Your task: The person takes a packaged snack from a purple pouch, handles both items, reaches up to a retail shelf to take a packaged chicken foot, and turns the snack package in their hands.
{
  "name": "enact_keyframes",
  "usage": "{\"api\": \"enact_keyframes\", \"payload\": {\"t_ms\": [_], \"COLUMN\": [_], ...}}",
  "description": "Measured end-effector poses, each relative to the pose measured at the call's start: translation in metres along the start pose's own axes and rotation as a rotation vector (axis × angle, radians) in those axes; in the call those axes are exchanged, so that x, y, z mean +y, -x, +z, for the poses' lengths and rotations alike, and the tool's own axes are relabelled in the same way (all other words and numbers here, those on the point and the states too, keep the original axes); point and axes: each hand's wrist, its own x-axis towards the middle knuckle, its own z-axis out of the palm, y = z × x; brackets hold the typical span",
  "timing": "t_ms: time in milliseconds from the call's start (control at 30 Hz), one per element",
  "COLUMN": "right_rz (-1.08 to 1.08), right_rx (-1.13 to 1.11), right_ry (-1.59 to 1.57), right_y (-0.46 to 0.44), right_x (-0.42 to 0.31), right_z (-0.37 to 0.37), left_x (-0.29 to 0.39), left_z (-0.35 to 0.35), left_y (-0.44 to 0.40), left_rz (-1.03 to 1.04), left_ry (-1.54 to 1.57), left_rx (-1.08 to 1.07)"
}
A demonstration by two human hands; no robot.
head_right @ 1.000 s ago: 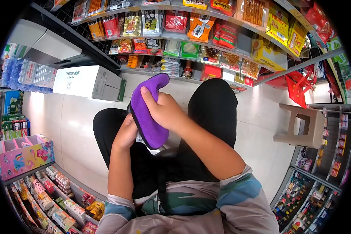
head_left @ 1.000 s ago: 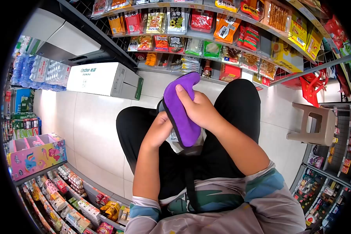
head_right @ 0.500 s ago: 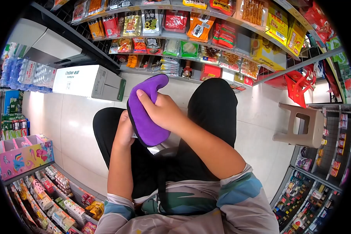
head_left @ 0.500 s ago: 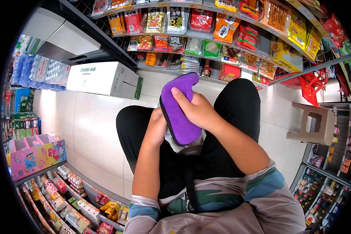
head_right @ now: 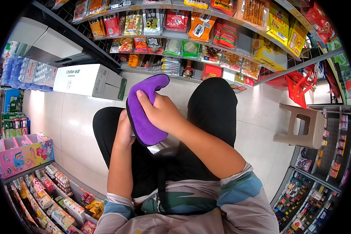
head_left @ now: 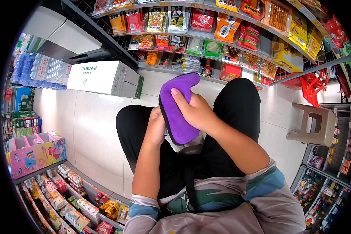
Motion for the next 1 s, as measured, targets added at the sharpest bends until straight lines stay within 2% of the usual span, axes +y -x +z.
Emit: {"api": "enact_keyframes", "payload": {"t_ms": [800,1000], "right_rz": [-0.071,-0.141], "right_rx": [0.026,0.131], "right_ry": [-0.066,-0.031], "right_y": [0.003,0.002], "right_x": [0.006,0.007], "right_z": [0.006,0.009], "left_x": [0.0,0.007], "left_z": [0.001,0.007], "left_y": [-0.001,-0.001], "left_rz": [0.033,0.001], "left_ry": [0.109,0.044], "left_rx": [0.037,0.039]}}
